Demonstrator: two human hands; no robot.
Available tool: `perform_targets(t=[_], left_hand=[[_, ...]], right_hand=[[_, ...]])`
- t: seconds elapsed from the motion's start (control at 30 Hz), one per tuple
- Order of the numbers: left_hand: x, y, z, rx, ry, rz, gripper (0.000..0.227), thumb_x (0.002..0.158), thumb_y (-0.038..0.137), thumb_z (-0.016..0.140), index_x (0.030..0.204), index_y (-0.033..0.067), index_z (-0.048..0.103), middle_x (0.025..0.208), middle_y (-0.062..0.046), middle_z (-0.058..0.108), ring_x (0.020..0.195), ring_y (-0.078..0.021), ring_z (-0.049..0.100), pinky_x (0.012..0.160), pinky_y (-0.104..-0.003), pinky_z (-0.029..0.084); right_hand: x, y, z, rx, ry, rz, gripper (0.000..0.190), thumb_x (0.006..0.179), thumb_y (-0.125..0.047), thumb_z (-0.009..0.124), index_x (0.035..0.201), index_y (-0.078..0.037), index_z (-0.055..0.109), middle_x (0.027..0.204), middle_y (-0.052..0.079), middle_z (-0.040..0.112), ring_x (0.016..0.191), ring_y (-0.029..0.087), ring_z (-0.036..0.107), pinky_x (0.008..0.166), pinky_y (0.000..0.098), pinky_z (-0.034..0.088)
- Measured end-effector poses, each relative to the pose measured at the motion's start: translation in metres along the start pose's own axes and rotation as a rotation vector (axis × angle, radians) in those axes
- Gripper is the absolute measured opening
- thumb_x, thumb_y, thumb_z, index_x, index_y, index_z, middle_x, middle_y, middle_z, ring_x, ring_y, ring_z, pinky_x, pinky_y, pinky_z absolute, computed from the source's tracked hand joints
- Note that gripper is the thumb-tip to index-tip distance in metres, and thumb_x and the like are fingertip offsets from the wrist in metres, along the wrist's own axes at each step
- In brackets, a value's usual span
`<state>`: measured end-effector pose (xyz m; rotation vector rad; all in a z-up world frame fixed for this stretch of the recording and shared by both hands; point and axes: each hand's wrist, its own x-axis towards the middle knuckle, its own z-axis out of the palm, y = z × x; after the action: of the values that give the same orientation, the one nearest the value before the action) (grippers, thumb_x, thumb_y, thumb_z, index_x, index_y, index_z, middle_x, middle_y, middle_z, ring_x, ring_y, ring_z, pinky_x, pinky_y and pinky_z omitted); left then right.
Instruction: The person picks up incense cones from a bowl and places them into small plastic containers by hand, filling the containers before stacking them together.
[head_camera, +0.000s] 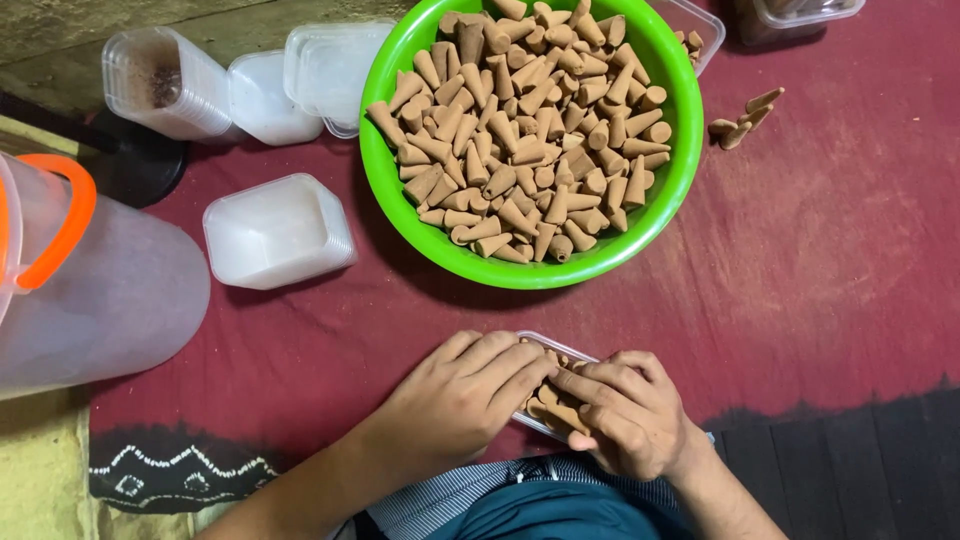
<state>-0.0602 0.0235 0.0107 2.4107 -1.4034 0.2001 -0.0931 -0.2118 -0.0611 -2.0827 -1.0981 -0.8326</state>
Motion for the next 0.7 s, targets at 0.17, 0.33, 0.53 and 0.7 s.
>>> perform_targets(t=[0.17, 0.33, 0.53, 0.7], left_hand=[[-0.003, 0.007, 0.007, 0.055, 0.005, -0.035, 0.030, 0.103, 0.012, 0.050, 0.126, 0.0028, 0.068, 0.124, -0.012, 0.069, 0.111, -0.0267, 0.063, 0.086, -0.038, 0.048], [-0.009, 0.011, 0.011, 0.060, 0.032, -0.035, 0.027, 0.104, 0.007, 0.053, 0.125, 0.0038, 0.069, 0.124, -0.008, 0.071, 0.108, -0.0234, 0.065, 0.082, -0.037, 0.047], [-0.014, 0.014, 0.016, 0.063, 0.087, -0.014, 0.019, 0.103, 0.005, 0.059, 0.118, 0.0037, 0.072, 0.126, -0.008, 0.074, 0.113, -0.0232, 0.070, 0.081, -0.036, 0.049], [-0.017, 0.018, 0.017, 0.102, 0.112, -0.010, 0.021, 0.106, 0.005, 0.051, 0.113, 0.0033, 0.071, 0.120, -0.010, 0.075, 0.113, -0.0246, 0.069, 0.079, -0.036, 0.049]], right_hand=[[-0.002, -0.001, -0.004, 0.037, -0.020, 0.041, 0.034, 0.105, -0.035, 0.047, 0.081, -0.011, 0.050, 0.099, 0.014, 0.078, 0.080, 0.023, 0.074, 0.078, 0.0363, 0.051], [-0.025, -0.003, -0.008, 0.228, -0.003, 0.390, 0.045, 0.102, -0.042, 0.045, 0.073, -0.012, 0.063, 0.101, 0.007, 0.079, 0.085, 0.021, 0.077, 0.084, 0.0395, 0.052], [0.014, 0.007, -0.015, 0.242, 0.067, 0.486, 0.020, 0.095, -0.006, 0.065, 0.107, 0.009, 0.064, 0.098, 0.023, 0.068, 0.086, 0.030, 0.070, 0.076, 0.0315, 0.060], [0.032, 0.014, -0.008, 0.286, -0.048, 0.326, 0.021, 0.089, -0.003, 0.076, 0.105, 0.007, 0.065, 0.101, 0.020, 0.074, 0.088, 0.030, 0.074, 0.082, 0.0364, 0.061]])
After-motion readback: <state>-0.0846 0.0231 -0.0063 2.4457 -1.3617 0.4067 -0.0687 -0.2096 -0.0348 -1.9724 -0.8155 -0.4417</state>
